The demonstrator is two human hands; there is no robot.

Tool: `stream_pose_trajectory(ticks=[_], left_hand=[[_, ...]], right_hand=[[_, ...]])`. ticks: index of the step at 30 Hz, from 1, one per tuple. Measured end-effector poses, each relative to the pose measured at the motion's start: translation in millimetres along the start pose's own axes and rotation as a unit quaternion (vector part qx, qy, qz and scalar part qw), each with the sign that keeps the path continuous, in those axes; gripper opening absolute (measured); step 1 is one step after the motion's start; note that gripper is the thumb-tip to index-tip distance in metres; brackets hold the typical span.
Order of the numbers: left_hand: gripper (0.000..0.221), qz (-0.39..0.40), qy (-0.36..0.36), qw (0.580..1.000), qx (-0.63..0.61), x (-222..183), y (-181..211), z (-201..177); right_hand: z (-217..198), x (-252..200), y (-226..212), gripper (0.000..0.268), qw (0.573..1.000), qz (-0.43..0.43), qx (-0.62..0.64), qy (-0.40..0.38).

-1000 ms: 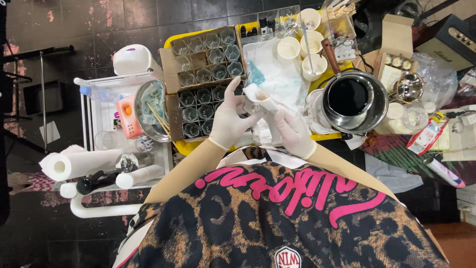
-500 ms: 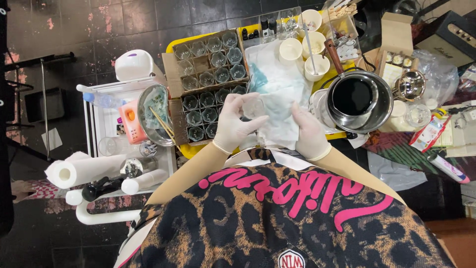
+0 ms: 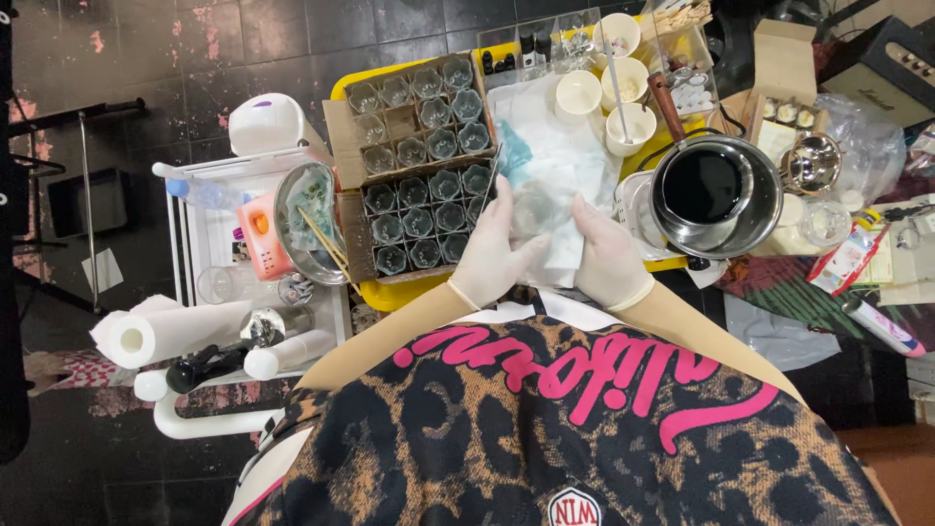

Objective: Cleaning glass jars using a spray cleaner and a cloth in preparation for candle making.

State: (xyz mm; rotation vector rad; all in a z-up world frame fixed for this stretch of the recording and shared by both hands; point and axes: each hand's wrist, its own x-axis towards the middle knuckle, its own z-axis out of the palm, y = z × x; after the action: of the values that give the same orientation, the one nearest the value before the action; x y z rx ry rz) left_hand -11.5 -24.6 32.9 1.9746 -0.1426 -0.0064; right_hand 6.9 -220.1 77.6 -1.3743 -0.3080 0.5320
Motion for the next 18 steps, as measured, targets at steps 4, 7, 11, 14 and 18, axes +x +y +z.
stream_pose_trajectory(ticks=[4, 7, 11, 14, 18], left_hand=[[0.089, 0.028, -0.052, 0.998, 0.001, 0, -5, -6], [0.083, 0.003, -0.031, 0.999, 0.045, 1, 13, -14], [0.084, -0.061, 0.002, 0.994, 0.091, 9, 35, -26], [0.091, 0.038, 0.01, 0.991, 0.132, 8, 22, -29], [0.091, 0.108, -0.003, 0.983, 0.145, 6, 16, -27]], right_hand=[[-3, 5, -7, 0.046, 0.996, -0.02, -0.071, 0.039], [-2, 10, -14, 0.05, 0.962, 0.074, 0.262, 0.018], [-1, 11, -18, 0.052, 0.913, 0.126, 0.386, 0.03], [-1, 8, -11, 0.052, 0.943, 0.09, 0.32, 0.014], [0, 9, -12, 0.052, 0.919, 0.108, 0.379, 0.012]])
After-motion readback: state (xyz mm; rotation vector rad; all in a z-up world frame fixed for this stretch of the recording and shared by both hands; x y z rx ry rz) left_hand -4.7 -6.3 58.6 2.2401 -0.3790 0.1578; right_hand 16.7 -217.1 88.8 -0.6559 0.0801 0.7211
